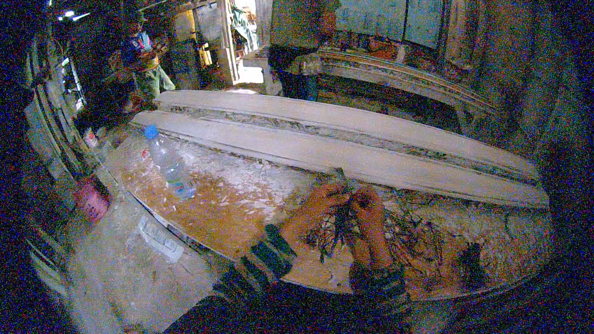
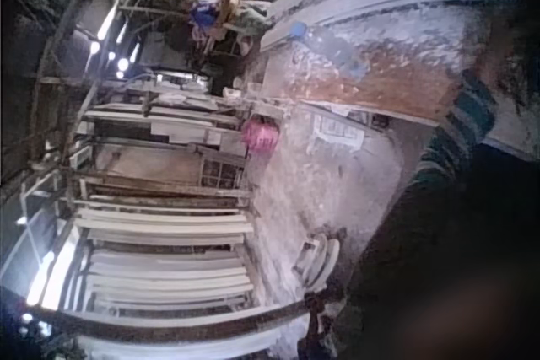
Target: The person repeatedly picks up, separates, and organizes black cable ties on a workbench. They handle the ties one at a time, occasionally grouping them, while another person works on a boat hull in the background.
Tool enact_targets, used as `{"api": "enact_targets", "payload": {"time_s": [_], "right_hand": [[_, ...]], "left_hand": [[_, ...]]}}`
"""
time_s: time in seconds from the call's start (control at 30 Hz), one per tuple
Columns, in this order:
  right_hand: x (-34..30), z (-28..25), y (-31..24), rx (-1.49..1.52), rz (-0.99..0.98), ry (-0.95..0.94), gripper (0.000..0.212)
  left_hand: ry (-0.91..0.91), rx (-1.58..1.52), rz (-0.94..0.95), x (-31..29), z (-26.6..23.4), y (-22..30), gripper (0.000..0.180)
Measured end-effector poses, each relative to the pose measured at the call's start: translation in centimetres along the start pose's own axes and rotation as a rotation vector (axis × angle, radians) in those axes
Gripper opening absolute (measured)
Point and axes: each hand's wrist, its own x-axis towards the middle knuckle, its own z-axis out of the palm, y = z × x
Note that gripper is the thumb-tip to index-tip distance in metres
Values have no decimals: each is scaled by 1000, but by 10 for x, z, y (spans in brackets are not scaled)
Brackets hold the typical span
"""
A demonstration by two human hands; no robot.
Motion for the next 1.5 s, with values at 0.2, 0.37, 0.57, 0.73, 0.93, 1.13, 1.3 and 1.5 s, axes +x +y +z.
{"api": "enact_targets", "payload": {"time_s": [0.2,0.37,0.57,0.73,0.93,1.13,1.3,1.5], "right_hand": [[-3,-1,0,-180,17,-43,20],[0,-4,4,-226,28,-40,21],[0,-13,8,-426,63,45,21],[3,-17,13,-515,8,83,22],[5,-20,16,-513,82,82,23],[3,-15,19,-510,36,102,24],[4,-16,25,-442,55,45,26],[7,-7,20,-92,18,125,26]], "left_hand": [[-23,-375,2,-10,-6,16,21],[63,-563,316,-2,-26,25,23],[233,-910,542,-5,-68,29,25],[154,-1114,744,-14,-93,31,14],[138,-1271,770,-17,-109,31,16],[210,-961,301,-3,-90,21,15],[254,-536,112,2,-52,15,12],[116,-233,88,2,-22,5,16]]}}
